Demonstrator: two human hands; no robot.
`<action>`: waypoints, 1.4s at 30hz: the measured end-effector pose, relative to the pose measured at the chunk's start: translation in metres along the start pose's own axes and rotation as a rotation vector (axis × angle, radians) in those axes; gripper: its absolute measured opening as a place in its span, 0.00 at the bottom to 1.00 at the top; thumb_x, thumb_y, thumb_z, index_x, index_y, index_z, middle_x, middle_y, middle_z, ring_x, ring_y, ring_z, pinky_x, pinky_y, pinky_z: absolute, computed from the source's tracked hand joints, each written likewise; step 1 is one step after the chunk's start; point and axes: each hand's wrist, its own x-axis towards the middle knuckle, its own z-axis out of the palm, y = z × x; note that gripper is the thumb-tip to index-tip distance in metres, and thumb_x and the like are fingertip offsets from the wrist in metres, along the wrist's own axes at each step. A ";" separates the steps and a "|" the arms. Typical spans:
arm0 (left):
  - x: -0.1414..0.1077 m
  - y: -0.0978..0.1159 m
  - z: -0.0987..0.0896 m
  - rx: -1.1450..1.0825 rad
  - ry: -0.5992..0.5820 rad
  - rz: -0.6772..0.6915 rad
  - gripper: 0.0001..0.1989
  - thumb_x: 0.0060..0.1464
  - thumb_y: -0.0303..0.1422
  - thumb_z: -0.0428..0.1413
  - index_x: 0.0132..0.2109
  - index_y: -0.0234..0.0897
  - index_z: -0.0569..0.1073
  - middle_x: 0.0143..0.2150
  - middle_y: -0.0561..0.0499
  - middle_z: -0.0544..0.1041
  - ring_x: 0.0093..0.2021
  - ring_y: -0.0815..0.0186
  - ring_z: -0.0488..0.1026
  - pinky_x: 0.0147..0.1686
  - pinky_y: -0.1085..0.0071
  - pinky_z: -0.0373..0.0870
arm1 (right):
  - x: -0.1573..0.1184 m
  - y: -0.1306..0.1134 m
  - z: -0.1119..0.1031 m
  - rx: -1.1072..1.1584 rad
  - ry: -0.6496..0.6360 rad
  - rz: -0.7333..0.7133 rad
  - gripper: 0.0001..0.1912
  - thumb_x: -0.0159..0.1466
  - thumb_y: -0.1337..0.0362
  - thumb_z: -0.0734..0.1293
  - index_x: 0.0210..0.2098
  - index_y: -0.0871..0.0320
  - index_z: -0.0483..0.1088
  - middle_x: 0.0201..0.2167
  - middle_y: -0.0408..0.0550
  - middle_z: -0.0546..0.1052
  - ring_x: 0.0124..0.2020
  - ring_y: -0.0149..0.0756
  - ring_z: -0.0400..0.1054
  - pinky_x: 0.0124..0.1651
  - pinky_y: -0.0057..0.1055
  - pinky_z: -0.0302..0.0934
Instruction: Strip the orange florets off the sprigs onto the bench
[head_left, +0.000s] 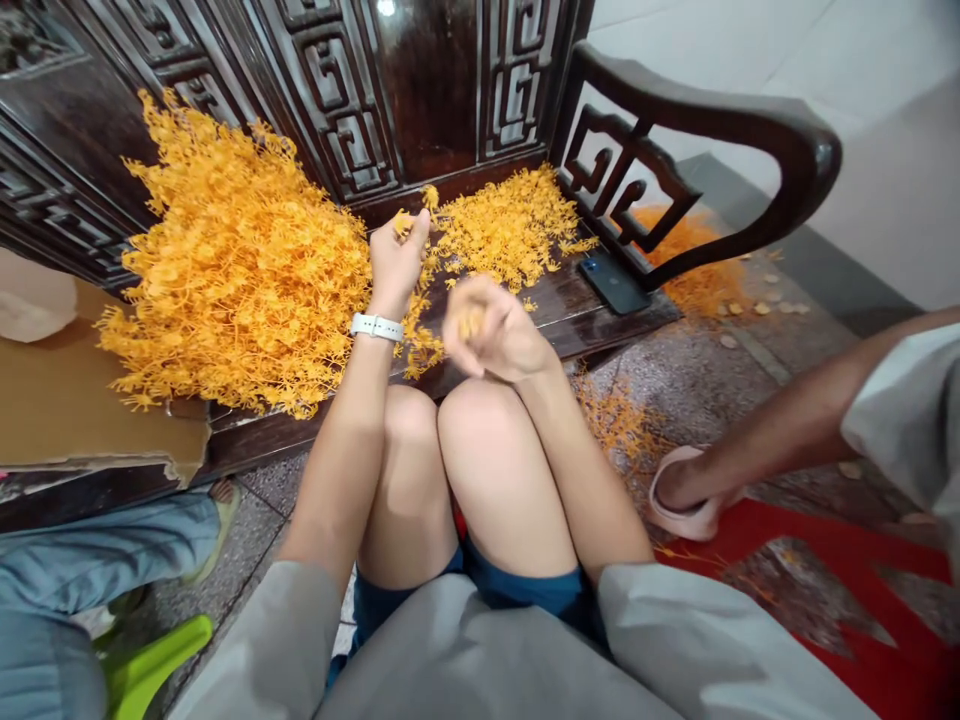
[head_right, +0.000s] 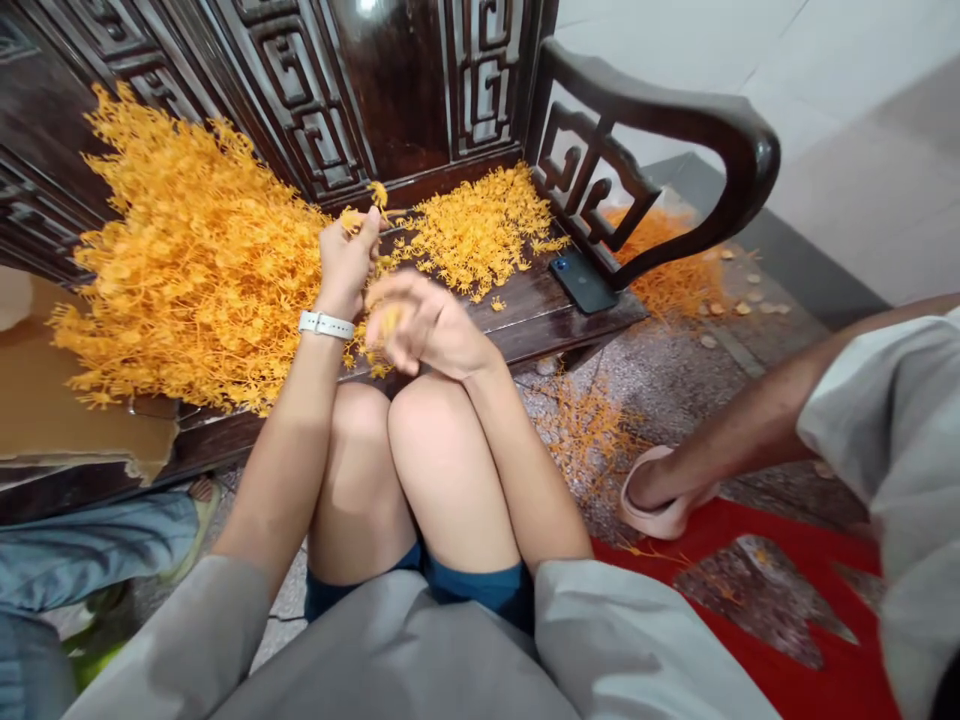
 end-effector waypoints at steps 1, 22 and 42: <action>-0.002 0.004 0.003 -0.021 0.000 -0.027 0.24 0.57 0.59 0.69 0.37 0.43 0.77 0.27 0.52 0.73 0.30 0.64 0.72 0.36 0.65 0.72 | 0.003 0.009 -0.010 0.052 0.269 -0.055 0.29 0.62 0.34 0.76 0.41 0.54 0.76 0.35 0.45 0.84 0.27 0.29 0.72 0.27 0.25 0.67; -0.020 0.017 0.003 0.172 -0.610 0.095 0.25 0.58 0.56 0.69 0.40 0.35 0.86 0.38 0.45 0.85 0.37 0.61 0.78 0.44 0.63 0.73 | 0.015 0.055 -0.046 0.036 0.972 -0.100 0.27 0.65 0.39 0.76 0.35 0.54 0.67 0.25 0.37 0.74 0.22 0.23 0.63 0.26 0.23 0.60; -0.001 -0.007 -0.008 -0.159 0.097 0.010 0.09 0.58 0.42 0.72 0.35 0.43 0.86 0.39 0.48 0.85 0.41 0.63 0.78 0.44 0.66 0.76 | 0.005 0.013 -0.020 0.299 0.364 -0.085 0.26 0.73 0.37 0.66 0.48 0.54 0.74 0.43 0.47 0.86 0.28 0.26 0.71 0.29 0.23 0.67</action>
